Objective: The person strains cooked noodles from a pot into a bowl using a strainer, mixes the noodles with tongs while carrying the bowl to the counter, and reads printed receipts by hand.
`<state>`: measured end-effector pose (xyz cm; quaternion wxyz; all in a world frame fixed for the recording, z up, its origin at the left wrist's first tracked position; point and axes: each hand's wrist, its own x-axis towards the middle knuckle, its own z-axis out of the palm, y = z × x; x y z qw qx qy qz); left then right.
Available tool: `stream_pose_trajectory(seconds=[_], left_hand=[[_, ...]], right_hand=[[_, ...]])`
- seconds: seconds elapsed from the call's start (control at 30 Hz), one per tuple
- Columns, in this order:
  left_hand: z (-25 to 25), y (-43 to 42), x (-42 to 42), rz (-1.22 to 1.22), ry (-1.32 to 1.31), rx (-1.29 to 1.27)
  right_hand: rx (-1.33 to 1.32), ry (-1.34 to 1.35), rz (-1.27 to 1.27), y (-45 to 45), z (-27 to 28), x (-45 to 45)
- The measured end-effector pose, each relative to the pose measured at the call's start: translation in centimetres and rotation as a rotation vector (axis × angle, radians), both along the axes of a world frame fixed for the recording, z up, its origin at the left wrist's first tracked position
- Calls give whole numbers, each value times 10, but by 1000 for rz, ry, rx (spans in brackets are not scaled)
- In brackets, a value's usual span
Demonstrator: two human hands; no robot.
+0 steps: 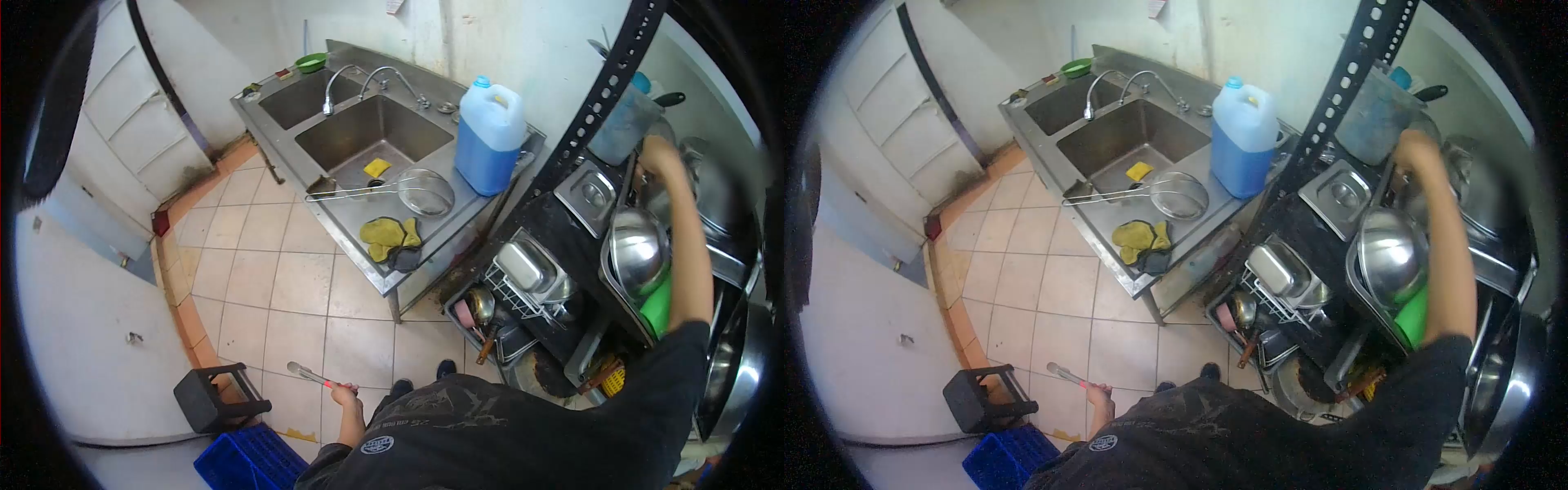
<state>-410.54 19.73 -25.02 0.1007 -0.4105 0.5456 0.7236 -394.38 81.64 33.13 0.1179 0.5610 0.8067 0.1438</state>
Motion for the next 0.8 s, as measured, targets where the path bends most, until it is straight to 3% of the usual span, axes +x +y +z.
stream_pose_trajectory(seconds=[0.03,0.07,0.13,0.17,0.23,0.27,0.37,0.43,0.47,0.5,0.53,0.6,0.7,0.8], left_hand=[[-5,-6,-4,4,41,-47],[-5,-10,-9,13,77,-94],[-9,-19,-13,93,132,-186],[8,-14,-22,154,154,-234],[27,-15,-47,180,190,-307],[31,-16,-62,147,201,-324],[17,-24,-113,91,254,-274],[14,-20,-150,26,262,-217],[17,-18,-165,-26,238,-202],[23,-18,-178,-83,217,-190],[28,-17,-201,-148,204,-174],[30,-36,-233,-324,227,-180],[45,-61,-280,-541,292,-193],[61,-83,-316,-554,318,-215]], right_hand=[[-39,206,7,-51,22,-12],[-95,262,265,-60,26,-5],[-485,505,504,-138,43,-18],[-583,510,645,-166,43,-27],[-429,342,1009,-220,31,-58],[-444,322,1016,-250,21,-74],[-844,240,1132,-295,-59,-140],[-1263,250,1044,-310,-155,-204],[-1282,312,1059,-315,-208,-237],[-1354,491,931,-313,-283,-278],[-1561,813,474,-314,-335,-318],[-1434,1498,-360,-305,-408,-406],[-710,1842,-580,-282,-416,-490],[-326,1932,-888,-247,-453,-539]])
